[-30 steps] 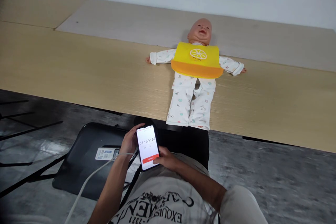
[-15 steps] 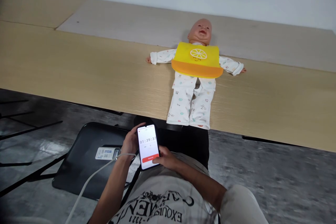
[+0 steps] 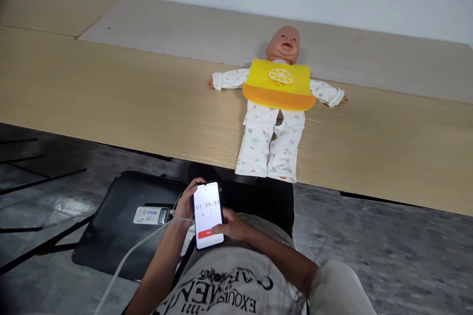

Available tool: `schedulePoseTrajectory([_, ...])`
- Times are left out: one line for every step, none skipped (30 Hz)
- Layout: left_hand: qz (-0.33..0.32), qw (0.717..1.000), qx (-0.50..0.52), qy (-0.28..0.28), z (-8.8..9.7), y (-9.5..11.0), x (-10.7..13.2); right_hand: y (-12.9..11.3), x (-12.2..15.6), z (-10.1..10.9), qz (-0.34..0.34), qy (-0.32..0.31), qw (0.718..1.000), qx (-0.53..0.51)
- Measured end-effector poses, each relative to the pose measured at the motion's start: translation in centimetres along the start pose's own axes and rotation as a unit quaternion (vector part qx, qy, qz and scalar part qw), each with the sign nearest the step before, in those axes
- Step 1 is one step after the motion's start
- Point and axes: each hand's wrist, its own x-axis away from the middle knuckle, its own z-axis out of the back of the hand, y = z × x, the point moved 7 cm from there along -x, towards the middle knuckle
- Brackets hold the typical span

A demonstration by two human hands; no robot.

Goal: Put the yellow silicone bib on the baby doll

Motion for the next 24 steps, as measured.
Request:
schedulePoseTrajectory([0.006, 1.000, 0.008, -0.008, -0.1, 0.0, 0.0, 0.2, -0.2, 0.1, 0.000, 0.001, 1.000, -0.009])
schedulePoseTrajectory([0.009, 1.000, 0.015, -0.014, -0.2, 0.0, 0.1, 0.5, -0.3, 0.1, -0.001, 0.008, 1.000, -0.027])
schedulePoseTrajectory([0.010, 1.000, 0.019, -0.016, -0.2, 0.0, 0.1, 0.7, -0.6, 0.2, -0.005, 0.017, 0.998, -0.058])
schedulePoseTrajectory([0.010, 1.000, 0.022, -0.015, -0.2, 0.1, 0.1, 1.0, -0.8, 0.1, -0.014, 0.020, 0.995, -0.100])
schedulePoseTrajectory([0.007, 1.000, 0.024, -0.013, -0.1, 0.2, 0.1, 1.2, -0.9, -0.2, -0.026, 0.016, 0.989, -0.147])
schedulePoseTrajectory([0.003, 1.000, 0.024, -0.010, -0.2, 0.3, 0.1, 1.2, -1.1, -0.6, -0.039, 0.002, 0.981, -0.192])
schedulePoseTrajectory([-0.001, 1.000, 0.024, -0.008, -0.2, 0.4, 0.0, 1.2, -1.1, -1.2, -0.053, -0.021, 0.972, -0.230])
schedulePoseTrajectory([-0.005, 1.000, 0.023, -0.005, -0.3, 0.5, 0.0, 1.0, -1.1, -2.0, -0.069, -0.051, 0.964, -0.253])
schedulePoseTrajectory([-0.007, 1.000, 0.022, -0.003, -0.4, 0.6, 0.0, 0.8, -1.0, -2.7, -0.087, -0.084, 0.957, -0.263])
schedulePoseTrajectory([-0.009, 1.000, 0.021, -0.001, -0.6, 0.7, 0.0, 0.6, -0.8, -3.3, -0.103, -0.112, 0.952, -0.267])
schedulePoseTrajectory([-0.010, 1.000, 0.021, 0.001, -0.7, 0.8, 0.0, 0.4, -0.6, -3.7, -0.117, -0.134, 0.947, -0.268])
schedulePoseTrajectory([-0.011, 1.000, 0.021, 0.003, -0.8, 0.9, 0.0, 0.3, -0.4, -4.1, -0.128, -0.151, 0.943, -0.269])
schedulePoseTrajectory([-0.012, 1.000, 0.022, 0.004, -1.0, 1.0, 0.0, 0.1, -0.3, -4.2, -0.134, -0.160, 0.940, -0.271])
schedulePoseTrajectory([-0.014, 1.000, 0.024, 0.004, -1.1, 1.1, 0.0, 0.1, -0.3, -4.3, -0.134, -0.161, 0.939, -0.273])
schedulePoseTrajectory([-0.015, 1.000, 0.025, 0.003, -1.2, 1.1, 0.1, 0.0, -0.4, -4.2, -0.130, -0.160, 0.939, -0.276])
schedulePoseTrajectory([-0.017, 1.000, 0.026, 0.001, -1.3, 1.2, 0.1, 0.0, -0.5, -4.1, -0.126, -0.157, 0.939, -0.279])
schedulePoseTrajectory([-0.018, 1.000, 0.026, -0.001, -1.3, 1.2, 0.1, 0.1, -0.5, -3.9, -0.121, -0.155, 0.940, -0.280])
schedulePoseTrajectory([-0.019, 1.000, 0.025, -0.004, -1.3, 1.3, 0.1, 0.1, -0.6, -3.8, -0.118, -0.154, 0.940, -0.281])
schedulePoseTrajectory([-0.020, 0.999, 0.025, -0.006, -1.4, 1.3, 0.1, 0.2, -0.6, -3.8, -0.116, -0.154, 0.940, -0.281])
schedulePoseTrajectory([-0.022, 0.999, 0.025, -0.008, -1.3, 1.3, 0.1, 0.2, -0.7, -3.7, -0.114, -0.155, 0.940, -0.282])
schedulePoseTrajectory([-0.023, 0.999, 0.026, -0.009, -1.3, 1.3, 0.1, 0.1, -0.7, -3.7, -0.112, -0.154, 0.940, -0.283])
schedulePoseTrajectory([-0.025, 0.999, 0.028, -0.010, -1.3, 1.3, 0.0, 0.1, -0.7, -3.7, -0.112, -0.153, 0.940, -0.284])
schedulePoseTrajectory([-0.027, 0.999, 0.031, -0.012, -1.3, 1.3, 0.0, 0.1, -0.7, -3.7, -0.112, -0.149, 0.940, -0.287])
schedulePoseTrajectory([-0.027, 0.999, 0.036, -0.016, -1.3, 1.2, 0.0, 0.0, -0.7, -3.7, -0.114, -0.146, 0.939, -0.290])
